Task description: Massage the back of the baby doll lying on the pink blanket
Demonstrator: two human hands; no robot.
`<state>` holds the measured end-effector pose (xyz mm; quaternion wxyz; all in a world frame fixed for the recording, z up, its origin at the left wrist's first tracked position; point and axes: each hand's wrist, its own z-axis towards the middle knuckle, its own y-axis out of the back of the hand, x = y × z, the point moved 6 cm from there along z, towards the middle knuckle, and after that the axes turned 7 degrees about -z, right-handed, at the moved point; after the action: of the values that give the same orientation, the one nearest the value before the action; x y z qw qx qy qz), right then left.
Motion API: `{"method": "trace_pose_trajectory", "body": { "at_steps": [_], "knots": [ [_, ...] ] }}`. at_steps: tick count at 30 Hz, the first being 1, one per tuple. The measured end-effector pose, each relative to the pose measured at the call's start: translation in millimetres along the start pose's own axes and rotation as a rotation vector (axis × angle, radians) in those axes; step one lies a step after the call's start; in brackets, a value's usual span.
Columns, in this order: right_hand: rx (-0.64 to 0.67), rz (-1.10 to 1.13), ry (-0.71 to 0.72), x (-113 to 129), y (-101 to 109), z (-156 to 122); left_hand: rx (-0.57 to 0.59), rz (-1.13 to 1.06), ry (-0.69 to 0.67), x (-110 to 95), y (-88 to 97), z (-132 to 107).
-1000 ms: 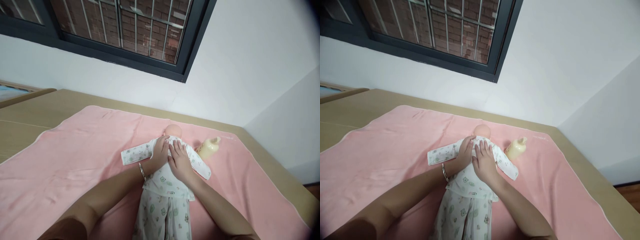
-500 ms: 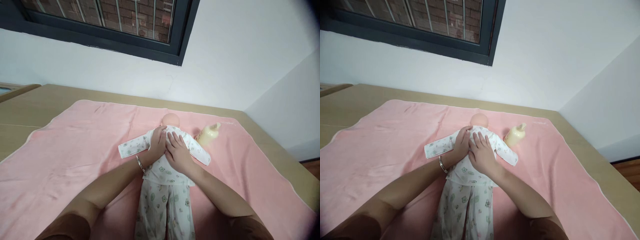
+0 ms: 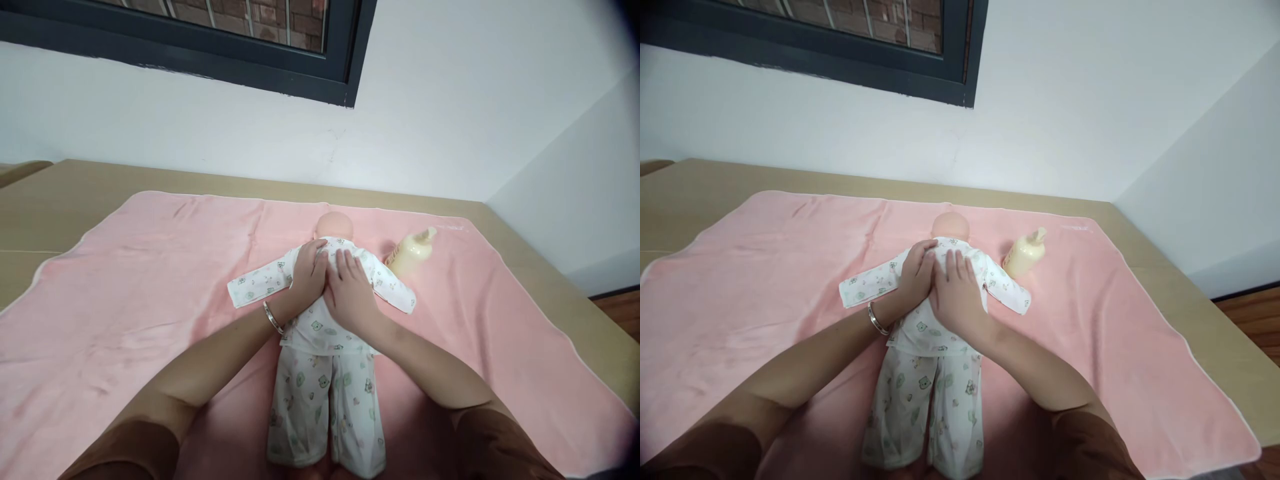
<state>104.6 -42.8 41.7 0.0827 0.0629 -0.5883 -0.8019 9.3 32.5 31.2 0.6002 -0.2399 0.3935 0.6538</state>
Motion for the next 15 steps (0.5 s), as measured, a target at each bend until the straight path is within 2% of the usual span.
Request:
{"method": "trace_pose_trajectory", "body": {
  "at_steps": [3, 5, 10, 15],
  "knots": [
    [0.013, 0.071, 0.200, 11.7, 1.7, -3.2, 0.030, 0.005, -0.007, -3.2, 0.3, 0.2],
    [0.006, 0.145, 0.218, 3.3, 1.1, 3.2, 0.040, 0.029, -0.028, -4.9, -0.2, 0.7],
    [-0.001, 0.210, 0.019, -31.4, -8.0, 22.7, 0.067, 0.089, -0.120, -6.4, -4.9, 1.5],
    [0.004, 0.092, -0.141, -42.9, -10.0, 20.5, 0.063, 0.201, -0.126, -9.3, -4.7, -1.9]
  ]
}}
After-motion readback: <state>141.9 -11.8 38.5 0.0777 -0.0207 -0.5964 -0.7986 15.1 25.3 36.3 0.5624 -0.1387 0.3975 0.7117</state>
